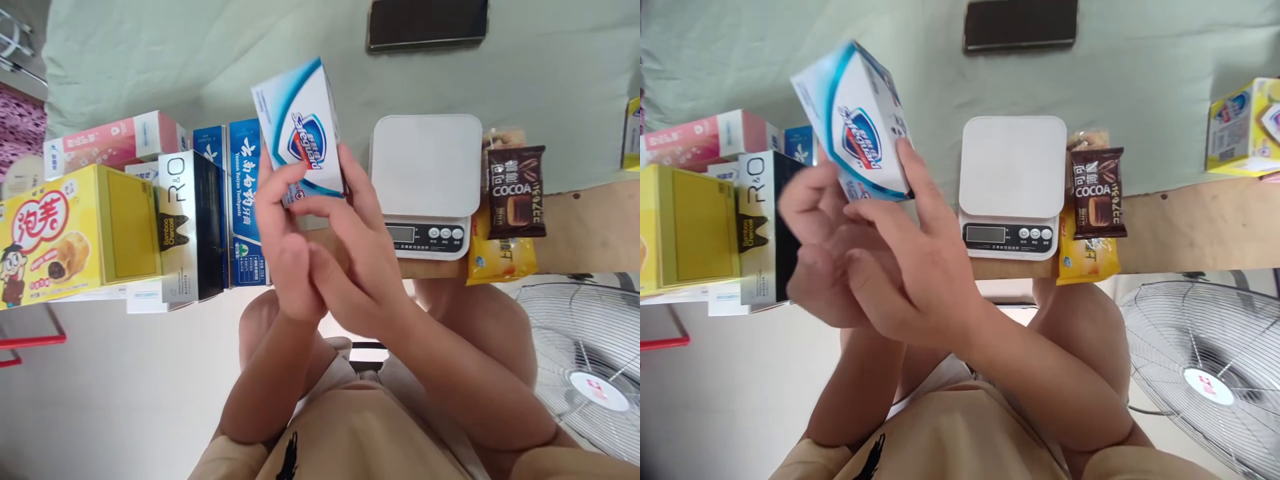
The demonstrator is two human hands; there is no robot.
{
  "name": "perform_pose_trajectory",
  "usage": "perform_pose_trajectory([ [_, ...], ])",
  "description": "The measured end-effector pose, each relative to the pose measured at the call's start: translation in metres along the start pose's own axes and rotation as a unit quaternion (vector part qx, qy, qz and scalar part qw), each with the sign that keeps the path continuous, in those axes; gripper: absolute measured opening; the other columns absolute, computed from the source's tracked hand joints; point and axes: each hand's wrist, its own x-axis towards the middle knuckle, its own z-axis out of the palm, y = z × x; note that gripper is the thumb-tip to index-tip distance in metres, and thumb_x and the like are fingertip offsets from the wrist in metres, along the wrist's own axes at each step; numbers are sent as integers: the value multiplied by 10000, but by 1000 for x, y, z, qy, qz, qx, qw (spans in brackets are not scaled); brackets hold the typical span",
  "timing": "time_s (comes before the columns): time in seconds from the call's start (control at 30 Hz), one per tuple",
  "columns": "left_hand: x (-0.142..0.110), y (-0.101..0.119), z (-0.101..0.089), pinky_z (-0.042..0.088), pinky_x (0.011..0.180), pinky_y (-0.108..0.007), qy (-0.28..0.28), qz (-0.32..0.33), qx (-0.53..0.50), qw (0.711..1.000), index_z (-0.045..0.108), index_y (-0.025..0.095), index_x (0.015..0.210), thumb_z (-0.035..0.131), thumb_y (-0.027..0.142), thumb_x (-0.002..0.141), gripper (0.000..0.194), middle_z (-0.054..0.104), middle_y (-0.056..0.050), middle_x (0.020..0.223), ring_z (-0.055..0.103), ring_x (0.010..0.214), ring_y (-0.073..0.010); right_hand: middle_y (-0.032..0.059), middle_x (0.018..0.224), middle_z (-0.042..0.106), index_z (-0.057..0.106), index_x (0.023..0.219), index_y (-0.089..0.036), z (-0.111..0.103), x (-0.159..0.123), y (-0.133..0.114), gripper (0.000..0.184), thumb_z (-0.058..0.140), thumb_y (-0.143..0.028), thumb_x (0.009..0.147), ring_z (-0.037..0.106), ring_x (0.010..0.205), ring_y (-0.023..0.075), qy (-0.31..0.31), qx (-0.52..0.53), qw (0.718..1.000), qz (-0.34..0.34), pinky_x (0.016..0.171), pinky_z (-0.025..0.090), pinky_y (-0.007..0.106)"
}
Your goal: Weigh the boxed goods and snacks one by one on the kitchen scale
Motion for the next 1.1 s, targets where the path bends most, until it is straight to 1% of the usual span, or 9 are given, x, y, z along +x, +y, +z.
perform_pose_trajectory([
  [0.1, 0, 8, 17, 474, 1276, -511, 32, 53, -87, 994, 681, 438, 1201, 620, 536, 934, 290, 692, 97, 1410, 607, 1430, -251, 95, 1545, 603, 664, 1133, -242, -14, -2, -6, 210, 540, -245, 963, 396, 1632, 252, 37, 1, 999, -6, 1340, 416, 525],
  [0.17, -1, 5, 28, 503, 1237, -503, 1, 23, -110, 994, 663, 461, 1244, 677, 494, 917, 328, 706, 93, 1391, 642, 1387, -249, 81, 1456, 660, 651, 1074, -261, -19, -3, -2, 155, 548, -255, 957, 445, 1597, 261, 79, 8, 996, 39, 1274, 496, 530],
  [0.37, -8, -22, 48, 445, 1304, -559, -60, -21, -78, 995, 498, 458, 1432, 615, 669, 922, 564, 540, 31, 1607, 513, 1554, -323, 98, 1321, 734, 659, 993, -261, -34, -6, 8, 138, 556, -324, 927, 374, 1645, 286, 153, -39, 986, 58, 1215, 534, 570],
  [0.57, -9, -37, 63, 534, 1204, -546, -136, 8, -90, 987, 502, 411, 1464, 518, 703, 977, 569, 573, -26, 1585, 589, 1476, -350, 38, 1231, 749, 632, 986, -289, -53, -15, 15, 93, 550, -309, 947, 371, 1638, 265, 179, -65, 978, 81, 1272, 479, 572],
  [0.7, -11, -35, 66, 544, 1190, -491, -151, -30, -79, 985, 535, 431, 1429, 584, 666, 967, 521, 610, 2, 1542, 595, 1454, -308, 60, 1201, 746, 633, 1025, -280, -59, -22, 18, 113, 563, -322, 946, 320, 1652, 312, 169, -71, 976, 114, 1278, 446, 617],
  [0.8, -10, -33, 62, 559, 1133, -473, -128, -46, -40, 990, 598, 410, 1373, 590, 650, 973, 467, 638, -4, 1482, 594, 1428, -299, 89, 1283, 715, 631, 1042, -274, -65, -22, 16, 139, 535, -318, 952, 300, 1662, 324, 167, -70, 975, 128, 1263, 442, 634],
  [0.9, -6, -33, 55, 557, 1058, -462, -64, -18, 19, 998, 668, 366, 1282, 577, 700, 960, 472, 680, -27, 1367, 647, 1294, -288, 84, 1407, 637, 622, 1028, -278, -79, -17, 17, 142, 507, -303, 948, 391, 1620, 291, 220, -63, 969, 90, 1293, 417, 579],
  [1.0, -1, -33, 50, 549, 1024, -442, -35, -12, 34, 999, 703, 368, 1209, 609, 714, 932, 453, 697, -24, 1257, 661, 1223, -269, 52, 1222, 671, 601, 971, -295, -96, -10, 28, 121, 486, -267, 948, 499, 1539, 256, 288, -53, 956, 20, 1324, 382, 525],
  [1.1, 1, -32, 46, 547, 1008, -431, -30, -23, 37, 999, 713, 381, 1182, 634, 695, 914, 421, 703, -14, 1230, 665, 1210, -270, 36, 1105, 651, 608, 944, -311, -110, -5, 41, 142, 474, -266, 959, 563, 1461, 268, 326, -36, 945, -5, 1297, 400, 529],
])
